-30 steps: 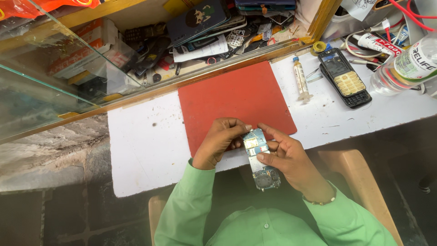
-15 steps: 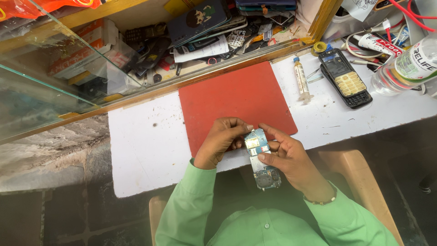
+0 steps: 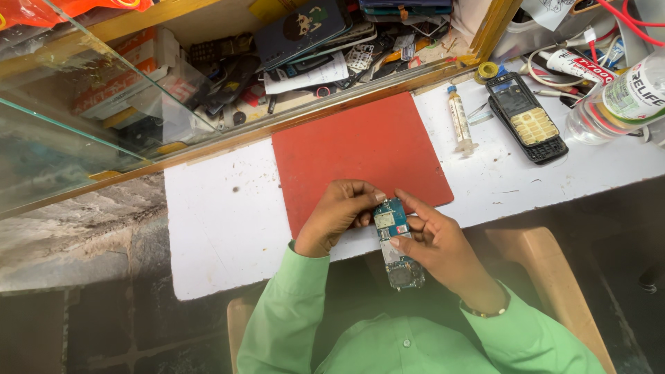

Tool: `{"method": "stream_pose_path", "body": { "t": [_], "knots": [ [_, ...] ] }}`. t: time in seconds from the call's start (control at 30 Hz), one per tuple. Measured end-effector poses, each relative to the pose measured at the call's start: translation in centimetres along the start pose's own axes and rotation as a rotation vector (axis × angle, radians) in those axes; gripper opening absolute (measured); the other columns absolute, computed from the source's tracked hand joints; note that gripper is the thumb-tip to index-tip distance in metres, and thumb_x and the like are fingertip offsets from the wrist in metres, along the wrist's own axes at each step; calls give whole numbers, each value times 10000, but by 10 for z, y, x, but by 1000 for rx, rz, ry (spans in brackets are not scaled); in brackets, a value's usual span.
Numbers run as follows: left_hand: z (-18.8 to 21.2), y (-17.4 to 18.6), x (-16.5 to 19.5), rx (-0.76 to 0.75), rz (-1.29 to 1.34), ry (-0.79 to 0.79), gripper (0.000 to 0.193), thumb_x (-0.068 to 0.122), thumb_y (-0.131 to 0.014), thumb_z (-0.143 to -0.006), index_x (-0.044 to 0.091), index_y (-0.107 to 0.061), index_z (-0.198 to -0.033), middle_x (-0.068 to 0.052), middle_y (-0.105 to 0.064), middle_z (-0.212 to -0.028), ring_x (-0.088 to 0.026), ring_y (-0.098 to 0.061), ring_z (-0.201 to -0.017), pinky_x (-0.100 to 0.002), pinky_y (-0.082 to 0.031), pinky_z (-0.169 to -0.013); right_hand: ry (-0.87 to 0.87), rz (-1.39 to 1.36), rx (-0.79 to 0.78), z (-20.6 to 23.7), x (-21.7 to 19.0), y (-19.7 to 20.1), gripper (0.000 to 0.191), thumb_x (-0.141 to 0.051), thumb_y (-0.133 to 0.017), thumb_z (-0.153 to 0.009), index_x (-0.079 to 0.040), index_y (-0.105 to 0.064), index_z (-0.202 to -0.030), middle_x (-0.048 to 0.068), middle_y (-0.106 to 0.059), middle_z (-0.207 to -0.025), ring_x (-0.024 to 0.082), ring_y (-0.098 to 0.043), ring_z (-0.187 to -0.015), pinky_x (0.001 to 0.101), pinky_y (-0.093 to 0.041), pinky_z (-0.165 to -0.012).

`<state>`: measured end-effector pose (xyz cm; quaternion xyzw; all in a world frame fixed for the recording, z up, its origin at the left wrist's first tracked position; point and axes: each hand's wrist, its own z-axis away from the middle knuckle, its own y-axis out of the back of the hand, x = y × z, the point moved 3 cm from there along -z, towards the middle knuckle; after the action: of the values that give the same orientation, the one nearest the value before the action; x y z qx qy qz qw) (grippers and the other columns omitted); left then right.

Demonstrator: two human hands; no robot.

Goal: The person disassembles a black mobile phone, removes the back cover and battery, and places the components on the table. They then inspect the motherboard and use a small tool to work on the circuit board.

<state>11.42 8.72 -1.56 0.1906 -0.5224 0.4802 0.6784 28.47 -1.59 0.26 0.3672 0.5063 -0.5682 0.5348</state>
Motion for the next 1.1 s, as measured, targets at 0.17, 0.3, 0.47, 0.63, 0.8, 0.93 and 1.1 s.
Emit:
{"method": "stream_pose_path", "body": {
  "t": [0.17,0.3,0.47,0.63,0.8,0.93,1.1],
  "knots": [
    [0,3,-4,-27,-29,19,180,161,-704,-954,-5,-721,-1021,14,-660,-730,-19,-542,-544,-176,-413,-478,22,71,30,4,-3,-7,824,63,-663,-866,-64,-309,-1598,104,-745,-1071,61,-651,-902,218,-541,-766],
    [1,4,-3,-38,-30,10,178,157,-684,-969,-9,-716,-1026,11,-662,-732,-18,-542,-549,-176,-420,-484,-10,172,99,5,-3,-8,853,48,-678,-859,-87,-292,-1607,103,-760,-1033,63,-645,-831,215,-523,-691],
    [1,2,-1,-29,-4,25,163,143,-685,-958,-8,-714,-1013,6,-673,-753,-19,-545,-543,-177,-420,-480,-24,99,80,2,-2,-6,781,34,-683,-853,-39,-350,-1556,107,-763,-1098,71,-667,-878,230,-553,-734],
    [2,1,0,-4,6,26,158,142,-703,-940,-12,-724,-971,-9,-687,-753,-24,-543,-531,-179,-419,-473,-2,-5,42,1,-1,-1,728,37,-692,-855,6,-413,-1527,119,-751,-1128,82,-668,-941,249,-572,-805],
    [2,1,1,2,15,12,159,147,-720,-922,-12,-725,-925,-15,-686,-721,-34,-546,-521,-185,-413,-463,-30,-75,34,1,2,0,720,46,-678,-858,6,-411,-1526,132,-743,-1152,92,-676,-975,267,-578,-828],
    [1,1,0,10,27,11,165,151,-736,-910,-14,-719,-901,-18,-682,-705,-39,-546,-510,-191,-407,-455,-28,-169,7,0,4,1,706,48,-674,-872,22,-415,-1529,144,-723,-1176,91,-670,-1003,268,-572,-848],
    [0,3,-1,11,30,5,170,147,-745,-907,-21,-719,-897,-27,-684,-704,-43,-549,-510,-193,-407,-451,-31,-220,-7,0,6,2,704,48,-666,-870,26,-418,-1529,149,-727,-1170,109,-681,-975,280,-580,-824]
  ]
}}
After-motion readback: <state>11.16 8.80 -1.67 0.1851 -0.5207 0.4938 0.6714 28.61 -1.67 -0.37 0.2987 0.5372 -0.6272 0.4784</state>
